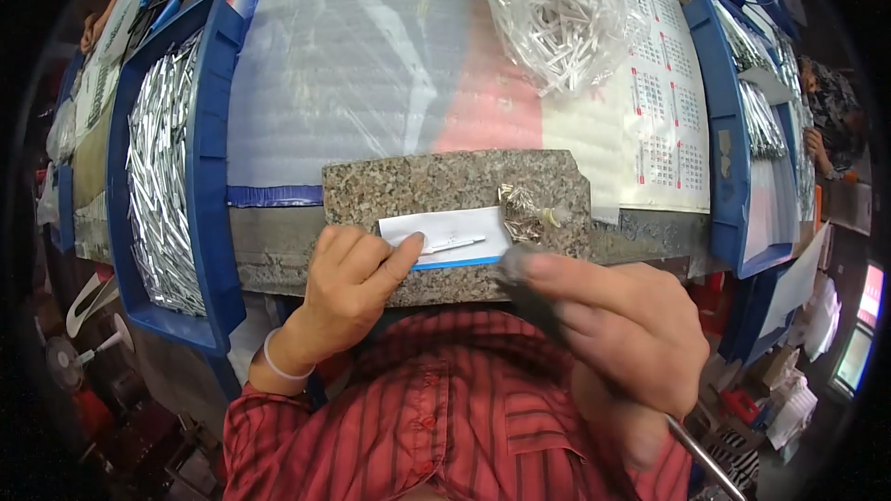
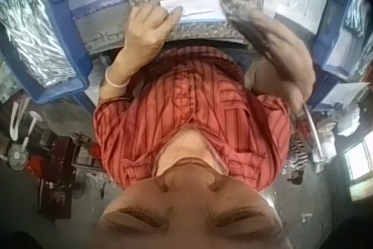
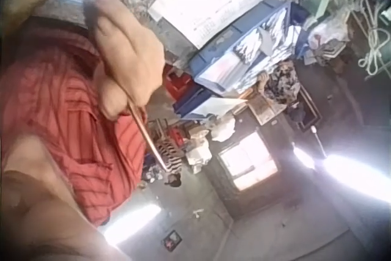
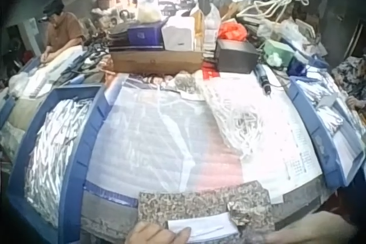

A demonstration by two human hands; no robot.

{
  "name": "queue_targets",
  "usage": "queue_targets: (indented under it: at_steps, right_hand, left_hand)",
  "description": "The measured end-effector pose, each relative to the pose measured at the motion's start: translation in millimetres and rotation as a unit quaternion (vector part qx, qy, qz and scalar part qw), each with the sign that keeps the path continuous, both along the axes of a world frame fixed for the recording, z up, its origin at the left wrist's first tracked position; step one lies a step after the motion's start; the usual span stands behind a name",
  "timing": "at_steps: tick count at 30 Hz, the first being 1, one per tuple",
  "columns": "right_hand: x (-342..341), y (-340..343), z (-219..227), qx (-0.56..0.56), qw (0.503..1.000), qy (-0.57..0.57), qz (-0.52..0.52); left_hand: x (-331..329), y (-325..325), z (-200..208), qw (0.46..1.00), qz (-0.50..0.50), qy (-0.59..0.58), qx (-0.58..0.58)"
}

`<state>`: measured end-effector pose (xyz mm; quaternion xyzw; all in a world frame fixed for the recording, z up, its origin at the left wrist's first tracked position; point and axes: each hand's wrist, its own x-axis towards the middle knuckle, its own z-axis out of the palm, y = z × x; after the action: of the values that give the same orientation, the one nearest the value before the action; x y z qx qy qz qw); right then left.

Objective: Assembling small silver metal ribs or strips by inserting wires and manipulating components with pliers.

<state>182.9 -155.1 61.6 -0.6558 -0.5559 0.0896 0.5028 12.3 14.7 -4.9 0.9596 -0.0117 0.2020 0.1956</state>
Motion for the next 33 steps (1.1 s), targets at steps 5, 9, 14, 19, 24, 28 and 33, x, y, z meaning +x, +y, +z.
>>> queue_targets:
  at_steps: [5,9,14,19,24,28,33]
  right_hand:
    - [-1.5,16.5,-20.7,-0.158,0.987,0.016,0.017]
    - [2.0,17.5,-25.7,-0.158,0.987,0.024,0.021]
    - [-5.6,23.4,-7.0,-0.119,0.992,-0.017,0.032]
    - [-26.7,47.8,-9.9,-0.203,0.964,-0.136,0.102]
    - [-22.7,42.6,-22.7,-0.154,0.983,-0.061,0.084]
    - [-28.0,45.6,-2.8,-0.115,0.987,-0.046,0.1]
    - [-45.1,62.4,-17.4,-0.2,0.971,-0.081,0.107]
  left_hand:
    - [-3.1,-1.6,2.9,0.999,0.008,0.029,-0.01]
    - [-7.3,4.9,-2.4,0.995,0.063,-0.016,-0.081]
    - [-11.2,3.1,4.7,0.989,0.098,-0.01,-0.114]
    - [-14.6,3.8,-3.5,0.991,0.083,-0.032,-0.097]
    - [-17.1,7.7,0.8,0.987,0.077,0.009,-0.139]
    - [-19.7,7.2,-1.6,0.985,0.087,0.018,-0.146]
    - [-16.6,8.3,3.5,0.987,0.076,-0.004,-0.142]
